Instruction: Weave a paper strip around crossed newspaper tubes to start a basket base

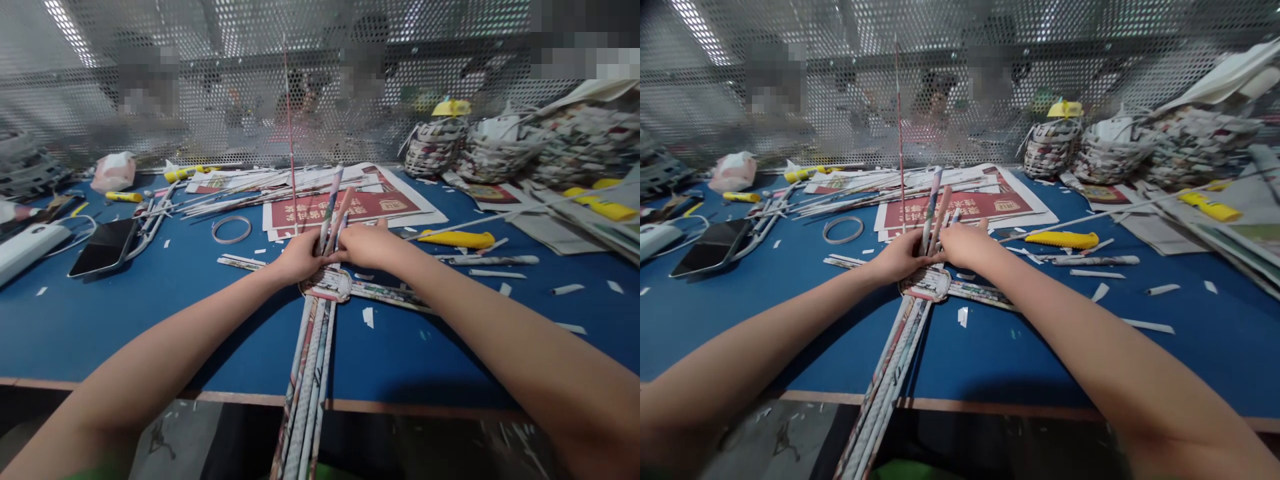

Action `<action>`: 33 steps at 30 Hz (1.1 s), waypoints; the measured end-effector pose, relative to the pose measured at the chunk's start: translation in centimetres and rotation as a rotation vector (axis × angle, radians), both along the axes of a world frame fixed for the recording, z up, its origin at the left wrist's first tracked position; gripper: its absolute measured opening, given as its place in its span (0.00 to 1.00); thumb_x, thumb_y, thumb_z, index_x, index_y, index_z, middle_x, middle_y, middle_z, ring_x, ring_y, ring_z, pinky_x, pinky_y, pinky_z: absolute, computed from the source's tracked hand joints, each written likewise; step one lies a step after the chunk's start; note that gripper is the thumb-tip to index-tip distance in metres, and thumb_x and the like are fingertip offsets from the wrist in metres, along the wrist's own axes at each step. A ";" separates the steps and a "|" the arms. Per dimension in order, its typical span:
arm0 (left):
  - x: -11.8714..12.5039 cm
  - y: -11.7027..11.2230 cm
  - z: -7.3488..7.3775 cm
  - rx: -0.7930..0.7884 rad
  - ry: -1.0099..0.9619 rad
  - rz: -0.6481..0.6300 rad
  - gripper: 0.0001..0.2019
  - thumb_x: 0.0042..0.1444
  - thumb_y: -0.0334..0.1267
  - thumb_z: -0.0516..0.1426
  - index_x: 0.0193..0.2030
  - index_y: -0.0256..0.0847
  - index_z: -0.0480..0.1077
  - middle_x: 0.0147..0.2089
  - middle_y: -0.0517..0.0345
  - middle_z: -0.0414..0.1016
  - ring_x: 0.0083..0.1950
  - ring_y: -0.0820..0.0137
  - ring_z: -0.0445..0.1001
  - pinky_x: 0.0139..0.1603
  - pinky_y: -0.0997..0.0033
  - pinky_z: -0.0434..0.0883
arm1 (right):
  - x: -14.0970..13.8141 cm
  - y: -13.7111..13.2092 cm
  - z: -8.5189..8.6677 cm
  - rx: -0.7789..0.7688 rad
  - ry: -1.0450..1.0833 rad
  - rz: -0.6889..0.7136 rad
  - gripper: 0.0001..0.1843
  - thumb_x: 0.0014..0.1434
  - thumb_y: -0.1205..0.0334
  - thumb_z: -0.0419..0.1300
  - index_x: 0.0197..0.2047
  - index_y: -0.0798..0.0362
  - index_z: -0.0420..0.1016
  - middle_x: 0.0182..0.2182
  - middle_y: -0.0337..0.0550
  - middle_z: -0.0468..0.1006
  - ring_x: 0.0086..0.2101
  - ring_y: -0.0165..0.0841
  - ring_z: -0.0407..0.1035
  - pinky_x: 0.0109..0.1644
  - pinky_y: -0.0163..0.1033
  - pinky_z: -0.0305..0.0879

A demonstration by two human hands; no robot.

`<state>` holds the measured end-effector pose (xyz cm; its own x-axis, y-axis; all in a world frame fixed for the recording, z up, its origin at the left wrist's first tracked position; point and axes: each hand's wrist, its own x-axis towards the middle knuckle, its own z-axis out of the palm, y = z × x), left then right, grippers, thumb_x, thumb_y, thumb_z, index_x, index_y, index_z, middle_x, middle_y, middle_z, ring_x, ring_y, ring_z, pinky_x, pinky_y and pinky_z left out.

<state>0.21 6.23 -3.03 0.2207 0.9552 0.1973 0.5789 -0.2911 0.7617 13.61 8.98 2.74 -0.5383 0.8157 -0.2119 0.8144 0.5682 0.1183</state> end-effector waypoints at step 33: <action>0.0 0.0 -1.1 -0.210 -0.535 0.110 0.05 0.51 0.32 0.51 0.35 0.36 0.66 0.31 0.56 0.73 0.33 0.71 0.71 0.35 0.72 0.67 | 0.8 1.2 0.0 0.240 0.127 0.311 0.08 0.51 0.71 0.51 0.29 0.55 0.70 0.27 0.43 0.75 0.33 0.36 0.66 0.47 0.48 0.44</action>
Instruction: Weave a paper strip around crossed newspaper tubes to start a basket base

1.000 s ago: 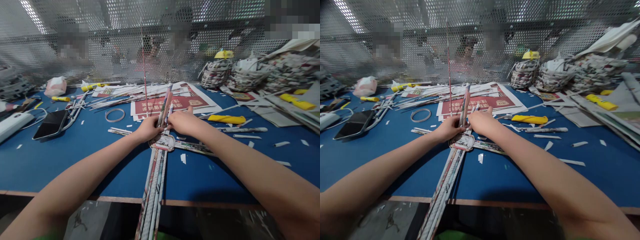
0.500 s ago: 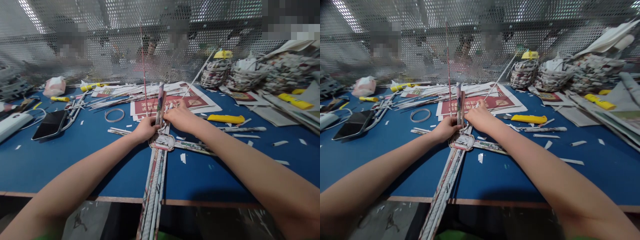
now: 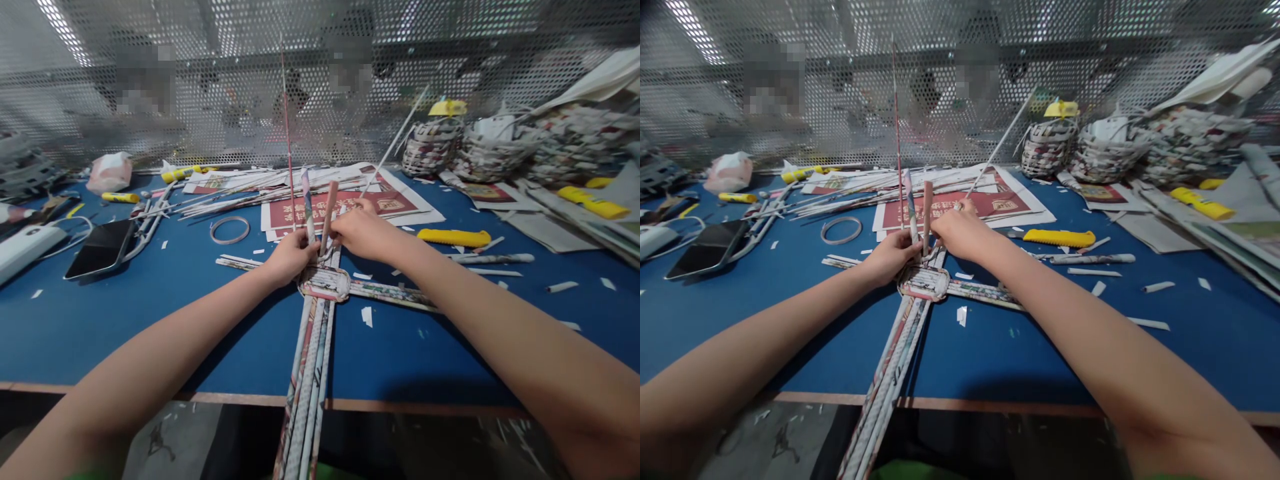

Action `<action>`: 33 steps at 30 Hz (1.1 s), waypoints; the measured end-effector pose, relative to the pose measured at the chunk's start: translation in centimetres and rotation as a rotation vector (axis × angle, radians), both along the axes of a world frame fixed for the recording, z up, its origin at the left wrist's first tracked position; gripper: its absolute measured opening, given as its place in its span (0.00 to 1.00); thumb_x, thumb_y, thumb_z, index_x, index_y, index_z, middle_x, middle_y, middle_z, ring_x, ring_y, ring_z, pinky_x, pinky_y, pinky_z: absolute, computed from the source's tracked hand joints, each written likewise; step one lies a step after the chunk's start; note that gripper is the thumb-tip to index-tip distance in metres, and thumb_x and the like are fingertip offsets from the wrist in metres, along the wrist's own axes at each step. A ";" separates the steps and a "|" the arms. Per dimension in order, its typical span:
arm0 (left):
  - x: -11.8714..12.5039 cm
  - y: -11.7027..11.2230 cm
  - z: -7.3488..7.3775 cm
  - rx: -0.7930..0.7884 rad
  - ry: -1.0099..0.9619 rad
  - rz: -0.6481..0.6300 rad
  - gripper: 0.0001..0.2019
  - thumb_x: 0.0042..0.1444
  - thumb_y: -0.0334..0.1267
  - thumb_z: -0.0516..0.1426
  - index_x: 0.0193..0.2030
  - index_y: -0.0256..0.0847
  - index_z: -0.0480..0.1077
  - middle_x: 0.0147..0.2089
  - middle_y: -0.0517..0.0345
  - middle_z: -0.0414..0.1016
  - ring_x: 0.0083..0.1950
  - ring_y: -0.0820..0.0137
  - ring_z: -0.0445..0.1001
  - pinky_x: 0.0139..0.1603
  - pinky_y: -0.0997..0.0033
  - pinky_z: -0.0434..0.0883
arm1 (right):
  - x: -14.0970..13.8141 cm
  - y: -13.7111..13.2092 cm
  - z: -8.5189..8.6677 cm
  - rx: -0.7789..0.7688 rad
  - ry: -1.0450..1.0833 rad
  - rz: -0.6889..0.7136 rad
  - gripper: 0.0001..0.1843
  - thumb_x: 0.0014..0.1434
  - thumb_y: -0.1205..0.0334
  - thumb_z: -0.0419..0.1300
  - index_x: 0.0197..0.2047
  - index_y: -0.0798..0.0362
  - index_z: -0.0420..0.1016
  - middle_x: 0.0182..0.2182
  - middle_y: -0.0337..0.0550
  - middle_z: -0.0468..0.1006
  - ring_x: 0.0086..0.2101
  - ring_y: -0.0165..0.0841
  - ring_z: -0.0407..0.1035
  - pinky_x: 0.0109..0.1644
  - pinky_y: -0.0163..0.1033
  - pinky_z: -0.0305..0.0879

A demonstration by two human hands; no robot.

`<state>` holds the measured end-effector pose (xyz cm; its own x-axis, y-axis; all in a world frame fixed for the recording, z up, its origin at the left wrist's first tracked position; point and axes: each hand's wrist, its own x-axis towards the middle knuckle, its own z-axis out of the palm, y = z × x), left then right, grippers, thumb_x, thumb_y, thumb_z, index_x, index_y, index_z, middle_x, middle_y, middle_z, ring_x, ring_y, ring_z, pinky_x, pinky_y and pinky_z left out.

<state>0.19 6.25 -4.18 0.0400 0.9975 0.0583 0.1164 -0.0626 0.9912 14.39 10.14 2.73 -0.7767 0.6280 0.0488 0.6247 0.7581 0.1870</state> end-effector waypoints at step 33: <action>0.0 -0.3 0.7 0.059 0.161 -0.022 0.09 0.39 0.25 0.53 0.29 0.35 0.69 0.24 0.61 0.70 0.27 0.74 0.70 0.29 0.76 0.67 | -1.5 0.3 -4.3 -0.152 0.379 -0.547 0.11 0.42 0.57 0.57 0.27 0.56 0.70 0.45 0.54 0.65 0.44 0.48 0.58 0.41 0.52 0.58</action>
